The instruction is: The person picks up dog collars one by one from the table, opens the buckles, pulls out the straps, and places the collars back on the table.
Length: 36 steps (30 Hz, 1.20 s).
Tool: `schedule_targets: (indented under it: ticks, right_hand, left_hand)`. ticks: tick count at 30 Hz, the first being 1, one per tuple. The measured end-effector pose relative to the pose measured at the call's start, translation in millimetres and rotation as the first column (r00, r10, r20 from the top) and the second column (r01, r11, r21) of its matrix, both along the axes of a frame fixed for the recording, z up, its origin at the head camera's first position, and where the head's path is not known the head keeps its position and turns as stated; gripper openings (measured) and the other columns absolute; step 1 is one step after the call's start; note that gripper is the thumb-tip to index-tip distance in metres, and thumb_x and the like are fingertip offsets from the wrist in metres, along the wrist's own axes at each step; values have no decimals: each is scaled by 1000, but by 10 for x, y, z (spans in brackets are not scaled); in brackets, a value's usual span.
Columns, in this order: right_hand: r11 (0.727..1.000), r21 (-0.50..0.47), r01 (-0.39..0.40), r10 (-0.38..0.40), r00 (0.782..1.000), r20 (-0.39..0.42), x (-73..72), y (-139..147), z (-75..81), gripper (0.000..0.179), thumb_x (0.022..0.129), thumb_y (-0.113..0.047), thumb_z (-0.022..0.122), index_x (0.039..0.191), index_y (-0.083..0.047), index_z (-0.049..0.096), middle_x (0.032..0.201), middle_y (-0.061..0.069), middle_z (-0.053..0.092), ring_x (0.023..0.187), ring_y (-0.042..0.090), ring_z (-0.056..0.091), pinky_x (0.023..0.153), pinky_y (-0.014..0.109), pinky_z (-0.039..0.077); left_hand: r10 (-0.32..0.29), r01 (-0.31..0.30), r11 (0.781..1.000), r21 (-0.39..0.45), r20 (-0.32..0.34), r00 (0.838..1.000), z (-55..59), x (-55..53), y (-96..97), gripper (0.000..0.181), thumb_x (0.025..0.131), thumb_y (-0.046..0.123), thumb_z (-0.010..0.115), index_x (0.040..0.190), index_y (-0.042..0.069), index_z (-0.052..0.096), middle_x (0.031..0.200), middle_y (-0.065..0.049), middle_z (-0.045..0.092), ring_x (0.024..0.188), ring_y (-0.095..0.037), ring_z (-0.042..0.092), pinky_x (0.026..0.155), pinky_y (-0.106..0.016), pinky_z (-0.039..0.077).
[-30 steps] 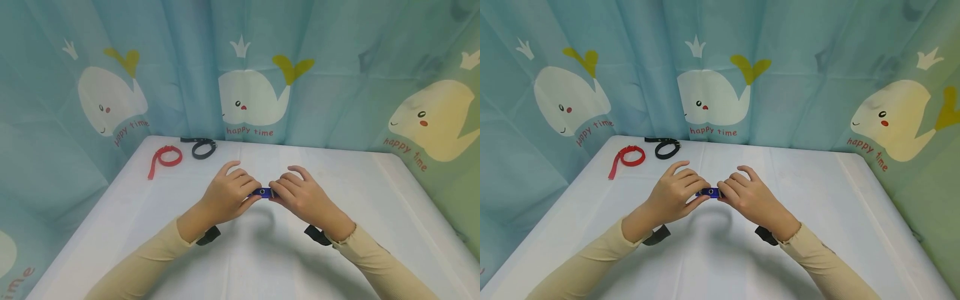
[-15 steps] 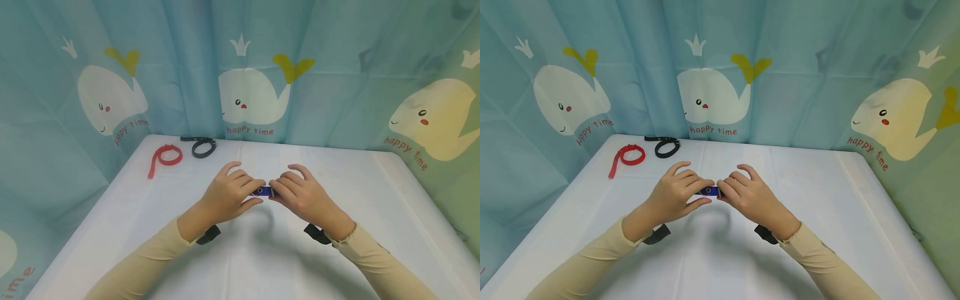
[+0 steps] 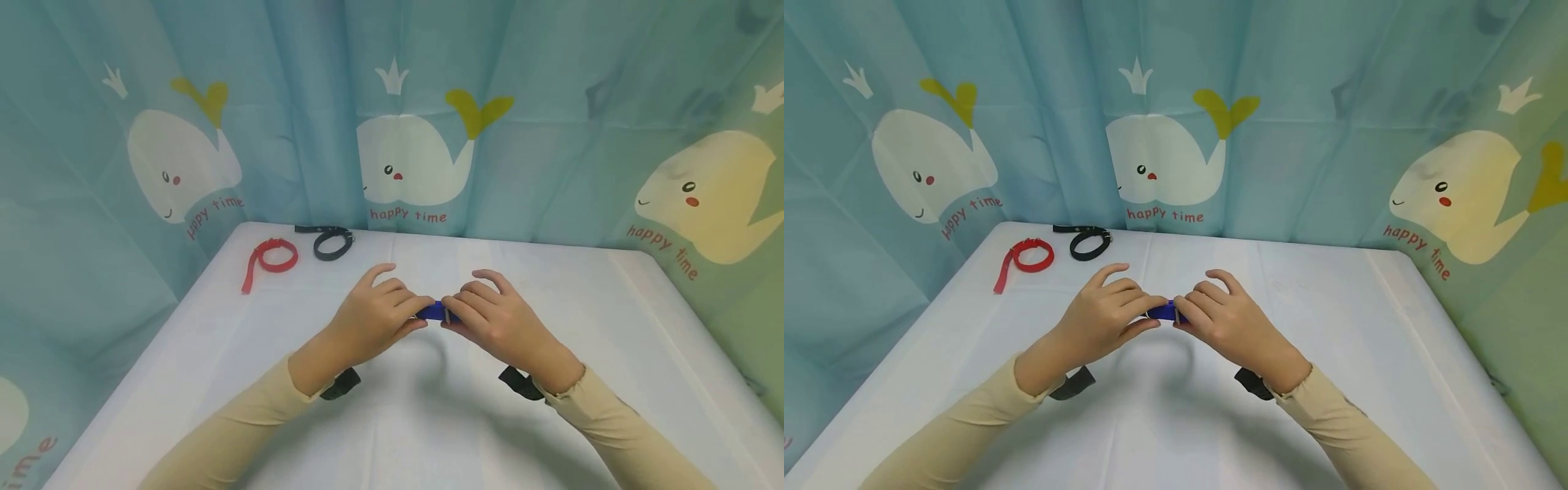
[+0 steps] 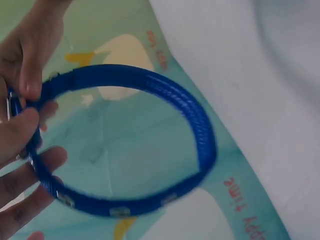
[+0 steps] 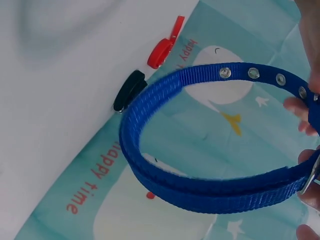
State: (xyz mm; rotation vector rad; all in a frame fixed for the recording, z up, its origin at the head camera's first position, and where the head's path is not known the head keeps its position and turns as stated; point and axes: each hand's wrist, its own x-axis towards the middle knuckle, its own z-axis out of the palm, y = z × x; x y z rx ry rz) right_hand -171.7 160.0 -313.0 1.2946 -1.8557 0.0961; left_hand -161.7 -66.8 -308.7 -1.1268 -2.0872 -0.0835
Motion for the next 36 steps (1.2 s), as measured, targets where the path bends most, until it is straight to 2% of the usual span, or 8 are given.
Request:
schedule_targets:
  ticks: [6,13,17,20,24,26,30,36]
  right_hand:
    - [1000,5,2,-2,1000,20,5,28,13,36,99,-30,46,92,0,67,77,6,69,72,19,62,84,45,51]
    - [1000,6,-13,13,1000,28,10,4,19,33,98,-28,49,94,-1,67,77,5,69,72,18,62,84,45,51]
    - [1000,0,1,-1,999,33,17,38,27,36,99,-29,45,94,0,67,78,6,69,72,19,62,84,45,51]
    - [1000,3,-10,10,999,40,13,33,29,36,99,-30,46,95,-1,67,79,6,69,73,18,62,85,45,51]
    - [999,0,-38,38,999,37,4,-16,8,33,96,-30,50,96,-1,67,79,4,68,73,18,61,85,44,51]
    - [999,-4,-42,42,998,50,4,-32,-10,31,95,-29,54,97,-1,67,79,4,68,73,17,61,85,43,51]
    - [1000,6,-10,9,993,114,14,-27,-34,30,93,-29,58,99,-2,68,82,5,68,77,18,62,87,44,50]
    - [999,24,34,-38,984,174,11,12,-19,29,95,-28,56,96,-2,68,84,6,68,79,20,62,89,46,48]
  left_hand:
    - [28,-28,1000,11,39,999,-1,-6,-28,32,74,32,79,101,17,71,80,5,73,76,-10,66,98,-43,46]
    - [51,-49,997,-57,32,998,23,-12,1,35,75,33,78,105,17,69,81,5,72,78,-10,65,100,-43,45]
    - [86,-81,995,-66,71,994,20,-14,-40,35,74,32,78,104,17,69,81,5,73,79,-11,65,100,-44,44]
    - [68,-64,996,-62,75,995,10,-17,-26,36,76,35,77,105,17,69,82,5,73,79,-11,65,100,-44,44]
    - [28,-26,998,-51,23,999,6,-17,34,33,78,38,75,100,15,69,82,6,71,79,-10,65,100,-42,43]
    - [18,-17,999,-46,23,1000,7,-12,48,31,78,36,75,98,13,69,83,6,71,80,-10,65,100,-42,43]
    - [23,-21,999,-33,66,998,11,9,37,25,80,32,74,96,14,69,84,6,71,81,-11,65,100,-43,43]
    - [58,-56,998,-16,125,990,3,9,-8,30,78,30,76,103,15,69,86,4,73,81,-12,66,99,-43,44]
